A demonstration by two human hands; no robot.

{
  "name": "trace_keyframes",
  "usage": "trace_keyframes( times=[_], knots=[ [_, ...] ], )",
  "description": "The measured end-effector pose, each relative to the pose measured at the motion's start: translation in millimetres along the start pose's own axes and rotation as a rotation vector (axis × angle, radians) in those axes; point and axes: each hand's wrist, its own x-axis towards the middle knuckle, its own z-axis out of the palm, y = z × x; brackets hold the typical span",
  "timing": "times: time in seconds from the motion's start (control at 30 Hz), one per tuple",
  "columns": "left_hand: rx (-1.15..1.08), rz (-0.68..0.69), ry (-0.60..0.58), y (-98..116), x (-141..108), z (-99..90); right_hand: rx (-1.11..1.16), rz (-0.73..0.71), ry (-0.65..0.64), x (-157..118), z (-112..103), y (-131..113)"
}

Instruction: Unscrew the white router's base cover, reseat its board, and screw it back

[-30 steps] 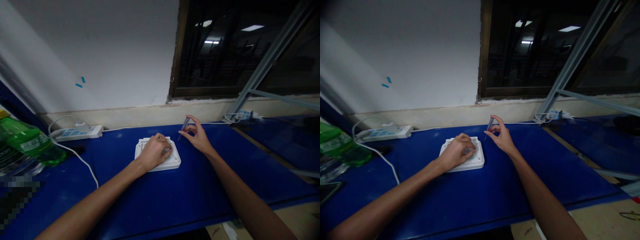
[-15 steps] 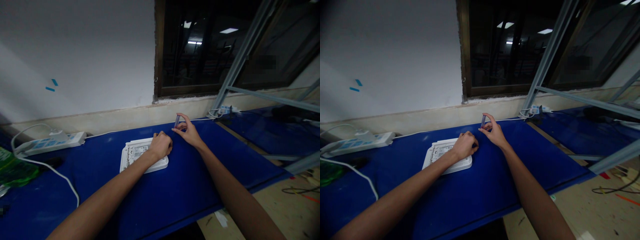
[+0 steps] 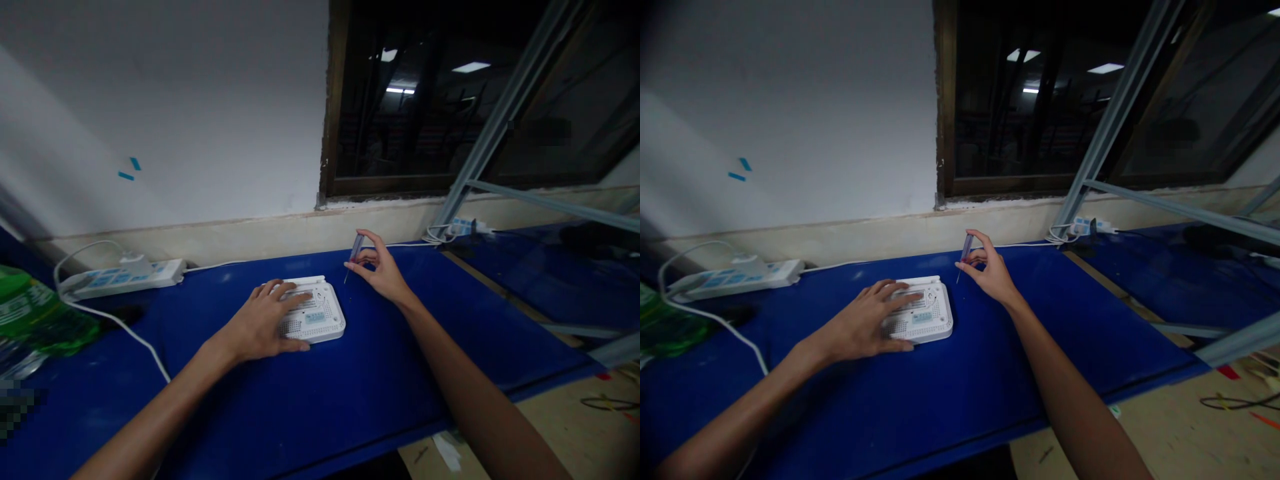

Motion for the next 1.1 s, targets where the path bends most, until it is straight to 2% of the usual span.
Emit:
trace_keyframes(
  times=[0.1,0.3,0.43,0.6,0.8,0.87,1.03,1.1],
  knots=[
    [0.007,-0.039,-0.002,-10.0,-13.0,11.4,0.004,-0.031,-0.023,-2.8,8.4,-10.2],
    [0.053,-0.112,0.115,-19.0,-9.8,28.0,0.027,-0.115,-0.103,-10.8,21.8,-30.7],
    [0.046,-0.131,0.160,-20.5,-11.4,32.9,-0.100,-0.191,-0.167,-15.5,26.9,-40.1],
    [0.041,-0.128,0.156,-20.2,-14.2,34.4,-0.222,-0.243,-0.292,-19.5,32.7,-37.8],
    [0.043,-0.124,0.153,-20.9,-14.7,35.3,-0.351,-0.319,-0.221,-19.2,33.4,-36.0],
    [0.036,-0.126,0.160,-20.9,-15.0,35.6,-0.347,-0.315,-0.218,-18.0,30.9,-39.5],
    [0.031,-0.128,0.152,-20.3,-15.8,35.7,-0.122,-0.154,-0.367,-17.9,25.3,-48.1],
    [0.032,-0.131,0.147,-19.9,-16.1,35.2,-0.116,-0.148,-0.376,-18.6,26.2,-48.3]
  ],
)
